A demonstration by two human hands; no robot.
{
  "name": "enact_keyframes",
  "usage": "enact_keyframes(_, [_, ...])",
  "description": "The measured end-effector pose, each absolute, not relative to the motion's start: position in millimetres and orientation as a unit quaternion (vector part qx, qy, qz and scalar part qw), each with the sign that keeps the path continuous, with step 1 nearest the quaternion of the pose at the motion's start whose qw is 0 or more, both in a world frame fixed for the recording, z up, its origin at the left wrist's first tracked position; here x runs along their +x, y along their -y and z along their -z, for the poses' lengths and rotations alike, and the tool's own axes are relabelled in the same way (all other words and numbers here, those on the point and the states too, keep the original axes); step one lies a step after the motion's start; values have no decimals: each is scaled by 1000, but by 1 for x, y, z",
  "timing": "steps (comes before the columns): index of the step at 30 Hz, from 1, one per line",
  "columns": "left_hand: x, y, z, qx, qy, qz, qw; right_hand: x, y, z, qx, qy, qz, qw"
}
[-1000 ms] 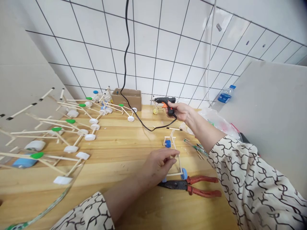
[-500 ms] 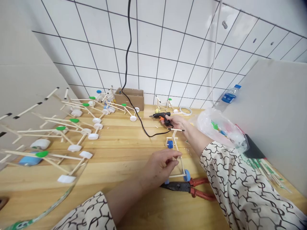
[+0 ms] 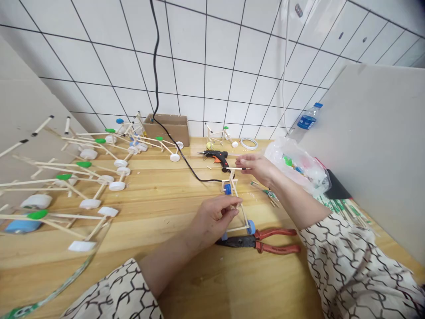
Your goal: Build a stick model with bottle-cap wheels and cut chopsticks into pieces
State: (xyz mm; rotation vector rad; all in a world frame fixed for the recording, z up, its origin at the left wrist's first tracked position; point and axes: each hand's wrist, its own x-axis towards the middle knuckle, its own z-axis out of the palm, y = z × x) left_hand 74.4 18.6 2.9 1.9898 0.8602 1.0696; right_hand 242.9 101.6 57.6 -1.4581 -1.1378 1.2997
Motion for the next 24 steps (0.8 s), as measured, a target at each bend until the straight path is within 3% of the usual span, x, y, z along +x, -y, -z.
enact_keyframes(4, [74,-18,-3,772,-327,-412,357,264,-47,-59,-587,478,-482,440])
enact_keyframes(14, [71,-17,-2,778,-330,-419,332,266,15,-28,-546,646,-456,277])
enact_keyframes(24, [70,-15,0,777,-349,-414,320,262,11,-9,-526,702,-383,288])
